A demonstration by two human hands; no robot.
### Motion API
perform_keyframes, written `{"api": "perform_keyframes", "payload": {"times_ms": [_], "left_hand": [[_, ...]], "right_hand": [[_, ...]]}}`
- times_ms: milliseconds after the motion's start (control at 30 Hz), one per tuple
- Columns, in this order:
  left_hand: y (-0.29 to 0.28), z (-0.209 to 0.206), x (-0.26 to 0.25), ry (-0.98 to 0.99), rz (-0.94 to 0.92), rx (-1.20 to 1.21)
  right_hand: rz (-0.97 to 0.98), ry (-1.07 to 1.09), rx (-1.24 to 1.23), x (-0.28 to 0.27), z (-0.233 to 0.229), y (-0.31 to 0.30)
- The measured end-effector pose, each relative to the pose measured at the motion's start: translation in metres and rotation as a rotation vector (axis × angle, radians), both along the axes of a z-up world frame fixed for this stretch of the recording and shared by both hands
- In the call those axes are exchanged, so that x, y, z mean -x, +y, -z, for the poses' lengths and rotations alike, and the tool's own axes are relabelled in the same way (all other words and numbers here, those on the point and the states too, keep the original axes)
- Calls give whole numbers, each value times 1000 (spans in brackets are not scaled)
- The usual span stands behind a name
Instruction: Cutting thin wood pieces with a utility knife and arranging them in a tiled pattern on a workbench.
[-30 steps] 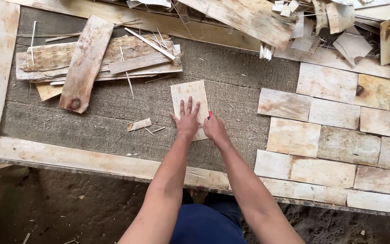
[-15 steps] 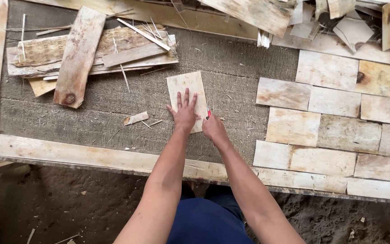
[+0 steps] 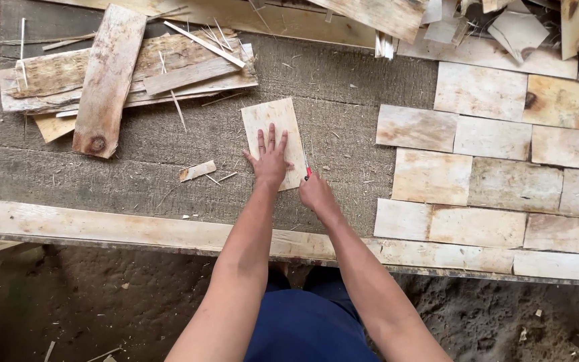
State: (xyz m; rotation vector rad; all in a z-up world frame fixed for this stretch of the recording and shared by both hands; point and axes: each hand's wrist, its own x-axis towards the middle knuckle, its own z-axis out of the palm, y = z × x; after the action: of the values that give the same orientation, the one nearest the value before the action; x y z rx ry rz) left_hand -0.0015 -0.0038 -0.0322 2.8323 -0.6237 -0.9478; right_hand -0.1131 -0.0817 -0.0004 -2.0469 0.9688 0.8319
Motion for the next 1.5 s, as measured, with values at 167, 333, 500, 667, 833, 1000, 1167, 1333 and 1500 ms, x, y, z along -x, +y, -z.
{"api": "perform_keyframes", "payload": {"times_ms": [167,333,500,667,833,1000,1167,1333,1500], "left_hand": [[-1,4,0,-2,0,2],[1,13,4,-19,-17,21],[1,15,0,-30,-15,29],[2,19,1,-11,-13,41],[2,19,-2,-29,-15,63],[2,5,1,-15,-31,103],[9,13,-6,-27,-63,140],[33,-9,8,-165,-221,142],[41,-4,22,-156,-435,201]], "right_hand": [[-4,6,0,8,-10,2],[17,-21,-27,23,-5,5],[-3,36,-2,31,5,9],[11,59,-48,43,-22,17],[18,61,-42,48,-38,19],[29,69,-64,64,-55,26],[106,-19,-108,92,-27,18],[337,-171,-97,108,25,2],[374,-387,57,75,64,-28]]}}
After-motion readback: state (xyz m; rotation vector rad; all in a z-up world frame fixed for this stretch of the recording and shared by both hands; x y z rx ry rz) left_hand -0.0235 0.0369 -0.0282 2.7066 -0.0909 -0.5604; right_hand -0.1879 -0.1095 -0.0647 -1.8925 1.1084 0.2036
